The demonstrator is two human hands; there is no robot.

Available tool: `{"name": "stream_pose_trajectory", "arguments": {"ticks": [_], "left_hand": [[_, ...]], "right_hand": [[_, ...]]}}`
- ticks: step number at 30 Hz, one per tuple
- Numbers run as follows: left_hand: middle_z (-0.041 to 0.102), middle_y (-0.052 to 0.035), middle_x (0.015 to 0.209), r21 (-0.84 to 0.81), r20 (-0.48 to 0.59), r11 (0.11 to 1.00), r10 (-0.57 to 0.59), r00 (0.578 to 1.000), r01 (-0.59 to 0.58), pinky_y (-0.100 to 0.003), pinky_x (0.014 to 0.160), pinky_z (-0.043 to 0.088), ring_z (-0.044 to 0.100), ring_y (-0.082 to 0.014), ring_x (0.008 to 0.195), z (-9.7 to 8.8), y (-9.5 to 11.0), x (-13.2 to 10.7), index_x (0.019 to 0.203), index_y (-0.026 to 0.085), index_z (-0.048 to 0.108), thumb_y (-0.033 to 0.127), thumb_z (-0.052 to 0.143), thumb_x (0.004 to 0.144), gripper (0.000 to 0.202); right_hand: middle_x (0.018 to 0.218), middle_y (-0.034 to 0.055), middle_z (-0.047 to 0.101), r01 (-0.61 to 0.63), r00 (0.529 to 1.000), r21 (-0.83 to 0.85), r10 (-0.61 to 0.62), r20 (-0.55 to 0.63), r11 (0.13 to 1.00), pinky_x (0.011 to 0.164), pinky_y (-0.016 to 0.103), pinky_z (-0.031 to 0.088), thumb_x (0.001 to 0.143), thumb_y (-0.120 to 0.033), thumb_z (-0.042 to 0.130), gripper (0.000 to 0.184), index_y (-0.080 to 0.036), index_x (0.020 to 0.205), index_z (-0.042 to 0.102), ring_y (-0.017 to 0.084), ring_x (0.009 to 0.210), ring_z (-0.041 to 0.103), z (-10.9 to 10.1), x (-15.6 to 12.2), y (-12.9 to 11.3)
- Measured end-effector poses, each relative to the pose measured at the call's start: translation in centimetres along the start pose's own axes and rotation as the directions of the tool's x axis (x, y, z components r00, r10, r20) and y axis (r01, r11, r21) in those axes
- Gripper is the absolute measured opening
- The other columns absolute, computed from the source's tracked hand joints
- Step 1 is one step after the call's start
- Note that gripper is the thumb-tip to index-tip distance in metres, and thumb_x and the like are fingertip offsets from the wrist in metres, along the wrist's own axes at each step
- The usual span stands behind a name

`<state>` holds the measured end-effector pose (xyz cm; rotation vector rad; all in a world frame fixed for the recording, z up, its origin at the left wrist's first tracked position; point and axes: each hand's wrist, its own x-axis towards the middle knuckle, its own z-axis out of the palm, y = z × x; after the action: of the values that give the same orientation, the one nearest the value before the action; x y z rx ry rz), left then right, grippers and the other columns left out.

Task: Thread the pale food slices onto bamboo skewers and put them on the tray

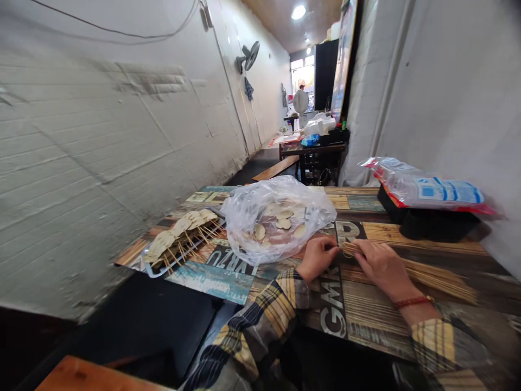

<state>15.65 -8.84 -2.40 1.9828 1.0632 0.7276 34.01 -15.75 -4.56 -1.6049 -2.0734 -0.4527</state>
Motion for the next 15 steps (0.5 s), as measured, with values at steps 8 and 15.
{"name": "stream_pose_trajectory", "arguments": {"ticks": [8, 15], "left_hand": [[0.071, -0.005, 0.082, 0.004, -0.018, 0.998, 0.061, 0.998, -0.061, -0.027, 0.075, 0.047, 0.061, -0.0168, 0.078, 0.6, -0.6, 0.3, 0.08, 0.014, 0.072, 0.026, 0.061, 0.08, 0.017], [0.07, -0.0041, 0.085, 0.026, -0.011, 0.989, 0.149, 0.989, -0.149, -0.028, 0.08, 0.046, 0.06, -0.0175, 0.083, -0.5, -1.2, 0.3, 0.081, 0.016, 0.072, 0.026, 0.058, 0.082, 0.017]], "right_hand": [[0.1, 0.0106, 0.073, 0.016, 0.999, 0.023, -0.016, -0.037, 1.0, 0.071, 0.034, 0.045, 0.095, -0.03, 0.045, 0.025, -0.016, 0.105, 0.063, 0.023, 0.083, 0.067, 0.3, -0.4, 0.4], [0.096, 0.0078, 0.074, 0.064, 0.998, 0.016, -0.063, -0.02, 0.998, 0.068, 0.034, 0.044, 0.098, -0.043, 0.042, 0.035, -0.018, 0.105, 0.065, 0.021, 0.075, 0.068, 0.2, -0.5, 0.7]]}}
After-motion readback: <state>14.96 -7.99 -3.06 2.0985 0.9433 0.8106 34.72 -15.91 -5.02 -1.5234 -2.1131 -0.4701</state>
